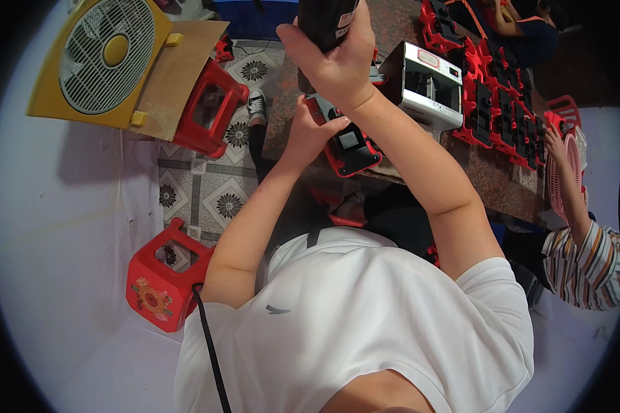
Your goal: The person is assembling electronic components using an electric screwdriver.
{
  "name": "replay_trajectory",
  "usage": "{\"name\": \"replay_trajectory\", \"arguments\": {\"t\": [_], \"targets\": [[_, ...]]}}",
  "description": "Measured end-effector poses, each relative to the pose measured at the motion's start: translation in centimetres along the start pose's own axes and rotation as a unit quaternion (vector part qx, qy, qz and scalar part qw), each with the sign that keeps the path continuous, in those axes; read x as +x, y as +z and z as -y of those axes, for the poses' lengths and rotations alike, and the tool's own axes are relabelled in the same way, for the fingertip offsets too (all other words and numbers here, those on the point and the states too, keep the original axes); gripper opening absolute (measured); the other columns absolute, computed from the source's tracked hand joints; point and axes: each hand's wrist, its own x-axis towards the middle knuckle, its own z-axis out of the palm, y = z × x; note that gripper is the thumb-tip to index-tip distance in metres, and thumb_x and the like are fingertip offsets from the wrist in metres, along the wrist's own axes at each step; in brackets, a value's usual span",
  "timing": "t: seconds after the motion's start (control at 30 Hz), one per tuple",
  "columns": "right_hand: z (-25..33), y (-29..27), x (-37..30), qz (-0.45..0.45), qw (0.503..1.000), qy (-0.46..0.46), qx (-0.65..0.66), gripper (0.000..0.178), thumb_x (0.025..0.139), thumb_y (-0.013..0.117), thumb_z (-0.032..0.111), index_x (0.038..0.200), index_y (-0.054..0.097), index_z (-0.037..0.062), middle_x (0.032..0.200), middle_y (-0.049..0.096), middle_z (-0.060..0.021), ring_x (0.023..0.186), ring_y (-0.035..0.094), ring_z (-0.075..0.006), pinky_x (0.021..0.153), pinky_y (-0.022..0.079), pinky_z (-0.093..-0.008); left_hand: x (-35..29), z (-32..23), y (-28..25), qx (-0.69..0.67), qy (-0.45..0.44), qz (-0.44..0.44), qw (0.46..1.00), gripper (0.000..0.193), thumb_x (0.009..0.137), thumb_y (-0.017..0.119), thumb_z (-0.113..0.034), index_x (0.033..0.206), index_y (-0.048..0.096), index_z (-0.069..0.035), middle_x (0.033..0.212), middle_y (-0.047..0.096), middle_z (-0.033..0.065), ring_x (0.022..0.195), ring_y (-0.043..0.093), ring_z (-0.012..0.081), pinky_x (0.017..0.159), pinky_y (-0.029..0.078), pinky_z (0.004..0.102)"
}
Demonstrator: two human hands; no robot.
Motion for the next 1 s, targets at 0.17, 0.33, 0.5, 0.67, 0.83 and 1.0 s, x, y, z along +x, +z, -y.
{"name": "replay_trajectory", "arguments": {"t": [0.17,0.33,0.5,0.67,0.83,1.0], "targets": [[0.7,-0.5,-1.4,-0.048,0.981,0.182,-0.037,0.038,0.079,0.077,0.019,0.101,0.051,0.0030,0.084,0.064,-0.0030,0.063,0.060,-0.0113,0.056,0.049,-0.0254,0.0,0.4,0.0,0.004,0.023,0.008,1.000,0.074,0.070,0.080,-0.018,0.125,0.035,0.002,0.115,0.058,0.0124,0.107,0.058,0.0186,0.094,0.044,0.0326],[2.6,-5.3,1.2,-0.145,0.932,0.296,0.148,0.025,0.089,0.064,0.021,0.097,0.049,0.0033,0.075,0.062,-0.0066,0.057,0.060,-0.0146,0.053,0.050,-0.0273,1.1,2.6,-0.8,-0.057,-0.006,0.053,0.997,0.069,0.070,0.081,-0.012,0.124,0.039,0.000,0.116,0.058,0.0094,0.107,0.057,0.0187,0.095,0.044,0.0330],[9.1,-15.4,2.7,-0.162,0.927,0.334,0.063,0.032,0.094,0.057,0.032,0.105,0.046,0.0036,0.074,0.059,-0.0103,0.060,0.058,-0.0185,0.053,0.050,-0.0312,1.4,0.3,-3.0,-0.134,-0.015,0.168,0.977,0.076,0.067,0.077,-0.008,0.133,0.040,-0.004,0.120,0.056,0.0077,0.110,0.055,0.0180,0.098,0.041,0.0325],[15.0,-18.9,-2.6,-0.191,0.897,0.398,0.000,0.025,0.092,0.060,0.022,0.103,0.047,0.0037,0.075,0.059,-0.0087,0.060,0.058,-0.0156,0.055,0.050,-0.0285,5.7,-2.0,-1.7,-0.006,-0.035,0.299,0.954,0.086,0.066,0.077,-0.008,0.141,0.035,-0.004,0.116,0.057,0.0062,0.107,0.055,0.0170,0.095,0.043,0.0308],[18.2,-20.4,-6.8,-0.207,0.853,0.480,0.017,0.038,0.082,0.071,0.007,0.113,0.048,0.0028,0.094,0.057,-0.0013,0.082,0.054,-0.0060,0.069,0.047,-0.0236,8.2,-1.5,-1.4,0.030,-0.069,0.384,0.920,0.080,0.062,0.075,-0.010,0.135,0.041,-0.003,0.117,0.060,0.0070,0.103,0.060,0.0191,0.093,0.047,0.0339],[20.2,-22.6,-8.7,-0.182,0.871,0.452,-0.063,0.037,0.083,0.069,0.007,0.113,0.048,0.0041,0.088,0.055,-0.0004,0.078,0.056,-0.0063,0.068,0.047,-0.0225,6.9,-3.2,-1.1,0.069,0.003,0.308,0.949,0.063,0.066,0.072,-0.009,0.125,0.049,-0.002,0.112,0.059,0.0057,0.101,0.058,0.0180,0.090,0.046,0.0310]]}}
